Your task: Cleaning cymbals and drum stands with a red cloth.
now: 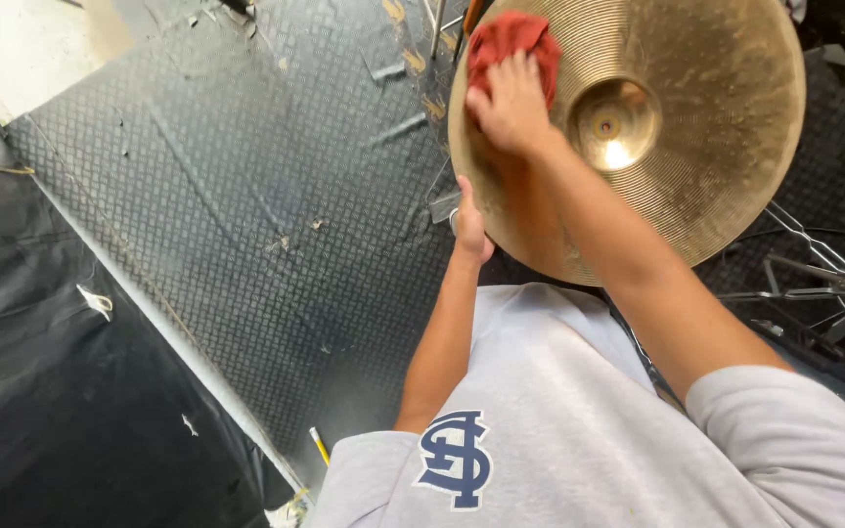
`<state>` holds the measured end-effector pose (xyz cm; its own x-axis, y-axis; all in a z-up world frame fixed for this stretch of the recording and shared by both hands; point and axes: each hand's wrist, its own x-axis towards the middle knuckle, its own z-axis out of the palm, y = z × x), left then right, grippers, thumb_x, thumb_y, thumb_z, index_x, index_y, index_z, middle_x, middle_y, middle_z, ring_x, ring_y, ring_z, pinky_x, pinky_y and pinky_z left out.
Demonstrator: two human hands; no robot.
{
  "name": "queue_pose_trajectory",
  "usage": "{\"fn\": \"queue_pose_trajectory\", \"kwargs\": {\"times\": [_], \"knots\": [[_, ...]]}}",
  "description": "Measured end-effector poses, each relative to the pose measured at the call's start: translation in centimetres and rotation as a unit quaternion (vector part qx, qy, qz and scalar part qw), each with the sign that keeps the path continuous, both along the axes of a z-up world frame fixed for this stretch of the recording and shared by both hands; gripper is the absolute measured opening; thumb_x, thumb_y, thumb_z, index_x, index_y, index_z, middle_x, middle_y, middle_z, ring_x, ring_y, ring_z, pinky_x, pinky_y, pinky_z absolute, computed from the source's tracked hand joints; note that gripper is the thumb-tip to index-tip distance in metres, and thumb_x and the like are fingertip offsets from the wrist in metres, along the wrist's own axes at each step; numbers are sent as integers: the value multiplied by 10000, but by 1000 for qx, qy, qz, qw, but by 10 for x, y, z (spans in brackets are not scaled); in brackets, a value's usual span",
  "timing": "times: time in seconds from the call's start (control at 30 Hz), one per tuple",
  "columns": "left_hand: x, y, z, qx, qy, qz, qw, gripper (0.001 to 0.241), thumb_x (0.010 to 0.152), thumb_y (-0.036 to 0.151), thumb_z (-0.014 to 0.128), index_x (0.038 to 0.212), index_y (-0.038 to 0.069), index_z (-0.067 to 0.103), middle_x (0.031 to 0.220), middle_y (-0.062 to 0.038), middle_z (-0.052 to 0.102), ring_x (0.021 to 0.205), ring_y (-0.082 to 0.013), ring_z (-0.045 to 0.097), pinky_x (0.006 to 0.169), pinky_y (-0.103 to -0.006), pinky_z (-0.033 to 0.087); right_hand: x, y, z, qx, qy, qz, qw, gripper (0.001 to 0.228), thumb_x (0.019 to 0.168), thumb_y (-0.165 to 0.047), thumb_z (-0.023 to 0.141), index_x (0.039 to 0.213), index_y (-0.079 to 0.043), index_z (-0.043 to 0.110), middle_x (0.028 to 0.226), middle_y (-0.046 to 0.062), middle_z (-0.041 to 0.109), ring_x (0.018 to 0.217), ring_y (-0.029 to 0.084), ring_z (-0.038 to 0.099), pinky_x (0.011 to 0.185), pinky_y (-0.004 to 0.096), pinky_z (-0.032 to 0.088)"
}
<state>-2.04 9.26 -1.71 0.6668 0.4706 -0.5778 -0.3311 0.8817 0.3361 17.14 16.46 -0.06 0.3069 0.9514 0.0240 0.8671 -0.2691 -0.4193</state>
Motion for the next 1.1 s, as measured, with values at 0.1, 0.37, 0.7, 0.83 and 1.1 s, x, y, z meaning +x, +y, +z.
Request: {"fn": "queue_pose_trajectory", "kwargs": {"times": [0.1,0.37,0.7,0.83,1.1], "knots": [[1,9,44,-40,15,46,998,787,1023,643,335,1570,76,344,1578,-101,434,1417,-262,460,1180,-429,381,-47,-49,40,-36,28,85,995,512,1030,-384,544,1205,96,579,1365,369,524,1365,542,411,1208,608,210],[0,-12,32,-17,-27,16,999,878,1032,718,246,1508,11,455,1499,-168,543,1368,-334,529,1170,-470,407,-89,-179,75,-55,105,143,983,428,905,-301,580,1171,33,612,1350,272,554,1374,475,417,1230,558,225],[-12,-8,65,11,-17,-26,999,768,1044,664,263,1525,95,449,1517,-128,528,1381,-301,524,1149,-476,439,-84,-151,86,-59,94,158,981,423,971,-350,533,1196,-3,623,1328,191,575,1368,397,434,1239,538,218],[-19,-29,74,-24,-49,-15,998,695,1041,635,303,1525,161,458,1537,-73,518,1389,-265,520,1151,-438,436,-92,-158,73,-70,57,139,986,455,954,-376,549,1216,-11,621,1344,183,563,1395,405,410,1245,527,210],[0,-88,11,-52,-4,-13,999,522,1082,417,470,1485,86,491,1459,-91,576,1324,-278,553,1111,-461,460,-49,-239,61,-30,5,233,972,537,936,-358,571,1321,15,594,1441,225,532,1464,394,352,1236,523,225]]}}
